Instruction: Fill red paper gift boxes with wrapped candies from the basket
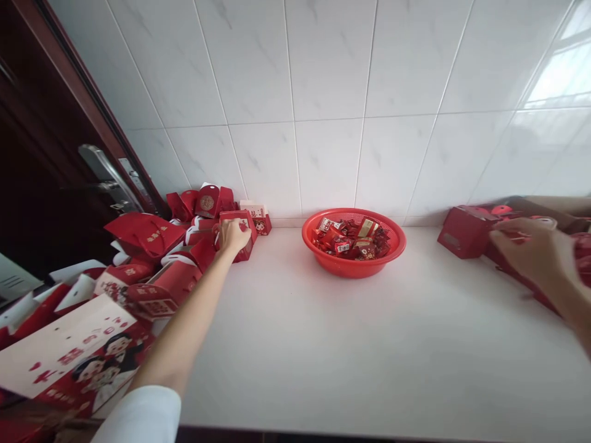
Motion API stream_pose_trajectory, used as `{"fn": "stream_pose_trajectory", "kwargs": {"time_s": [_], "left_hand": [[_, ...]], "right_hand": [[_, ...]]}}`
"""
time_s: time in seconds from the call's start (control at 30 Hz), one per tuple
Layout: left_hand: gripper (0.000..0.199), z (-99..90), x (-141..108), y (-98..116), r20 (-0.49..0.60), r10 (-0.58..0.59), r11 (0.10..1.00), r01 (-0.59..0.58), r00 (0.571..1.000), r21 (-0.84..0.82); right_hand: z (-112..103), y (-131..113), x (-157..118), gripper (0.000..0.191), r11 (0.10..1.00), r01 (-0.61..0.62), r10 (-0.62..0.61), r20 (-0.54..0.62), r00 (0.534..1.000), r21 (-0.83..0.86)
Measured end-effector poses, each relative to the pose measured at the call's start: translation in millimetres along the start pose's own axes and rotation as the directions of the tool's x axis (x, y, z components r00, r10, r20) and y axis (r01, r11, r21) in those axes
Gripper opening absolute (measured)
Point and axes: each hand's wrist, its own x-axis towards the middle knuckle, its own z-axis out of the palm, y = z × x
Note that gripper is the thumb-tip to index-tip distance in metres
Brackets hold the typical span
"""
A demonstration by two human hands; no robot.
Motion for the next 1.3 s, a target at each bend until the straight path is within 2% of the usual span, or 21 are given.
{"fn": "stream_pose_trajectory", "kwargs": {"time_s": [0.13, 0.23, 0.33, 0.4, 0.53, 0.63, 0.7, 0.77, 0.8, 0.87, 0.97, 1.03, 1.1, 1.13, 1.2, 1.3], "left_hand": [[0.026, 8.8, 13, -3, 0.009, -0.074, 0.960, 0.069, 0.997, 0.271], [0.027, 13.0, 13, -7, 0.005, -0.081, 0.948, 0.075, 0.997, 0.308], [0.019, 12.7, 10, -9, 0.052, -0.078, 0.963, 0.062, 0.996, 0.261], [0.015, 9.6, 5, -7, 0.077, -0.049, 0.978, 0.033, 0.996, 0.204], [0.017, -4.9, -9, 1, 0.012, 0.056, 0.997, -0.055, 0.998, -0.050], [0.022, -24.4, -26, 15, 0.033, 0.192, 0.928, -0.171, 0.981, -0.330], [0.027, -40.4, -40, 29, 0.079, 0.330, 0.846, -0.258, 0.941, -0.466], [0.028, -56.2, -56, 45, 0.072, 0.463, 0.754, -0.350, 0.884, -0.556], [0.026, -63.1, -65, 54, 0.074, 0.537, 0.700, -0.395, 0.841, -0.594], [0.020, -72.3, -85, 73, 0.114, 0.681, 0.592, -0.453, 0.723, -0.666], [0.014, -70.3, -120, 98, 0.155, 0.864, 0.425, -0.528, 0.480, -0.735], [0.013, -57.7, -143, 111, 0.114, 0.943, 0.291, -0.610, 0.313, -0.737], [0.011, -38.7, -163, 121, 0.031, 0.984, 0.153, -0.728, 0.178, -0.669], [0.010, -28.0, -171, 124, -0.019, 0.990, 0.098, -0.772, 0.141, -0.628], [0.012, -7.3, -183, 128, -0.092, 0.990, 0.037, -0.836, 0.104, -0.548], [0.014, 15.7, -192, 128, -0.189, 0.975, 0.013, -0.883, 0.114, -0.469]], "right_hand": [[39, -25, -46, 0.002, 0.937, 0.121, -0.177, 0.147, 0.973, 0.327], [72, -35, -78, 0.023, 0.861, 0.154, -0.283, 0.205, 0.937, 0.484], [92, -42, -101, 0.028, 0.817, 0.105, -0.303, 0.267, 0.915, 0.567], [98, -45, -110, 0.028, 0.807, 0.066, -0.295, 0.304, 0.906, 0.587], [97, -43, -121, 0.032, 0.804, 0.011, -0.273, 0.352, 0.896, 0.595], [93, -40, -125, 0.036, 0.811, -0.044, -0.253, 0.417, 0.873, 0.584], [91, -42, -127, 0.038, 0.809, -0.084, -0.245, 0.464, 0.851, 0.581], [91, -46, -131, 0.040, 0.791, -0.125, -0.250, 0.503, 0.827, 0.599], [91, -49, -132, 0.041, 0.779, -0.147, -0.256, 0.523, 0.813, 0.610], [91, -56, -136, 0.040, 0.749, -0.192, -0.276, 0.562, 0.780, 0.634], [90, -62, -141, 0.037, 0.707, -0.234, -0.314, 0.592, 0.742, 0.668], [88, -64, -142, 0.035, 0.683, -0.238, -0.339, 0.589, 0.734, 0.690], [85, -64, -143, 0.035, 0.666, -0.227, -0.360, 0.573, 0.736, 0.710], [84, -64, -143, 0.036, 0.660, -0.218, -0.369, 0.563, 0.740, 0.719], [82, -62, -142, 0.037, 0.654, -0.202, -0.384, 0.551, 0.741, 0.729], [80, -61, -142, 0.037, 0.679, -0.169, -0.414, 0.562, 0.716, 0.715]]}}
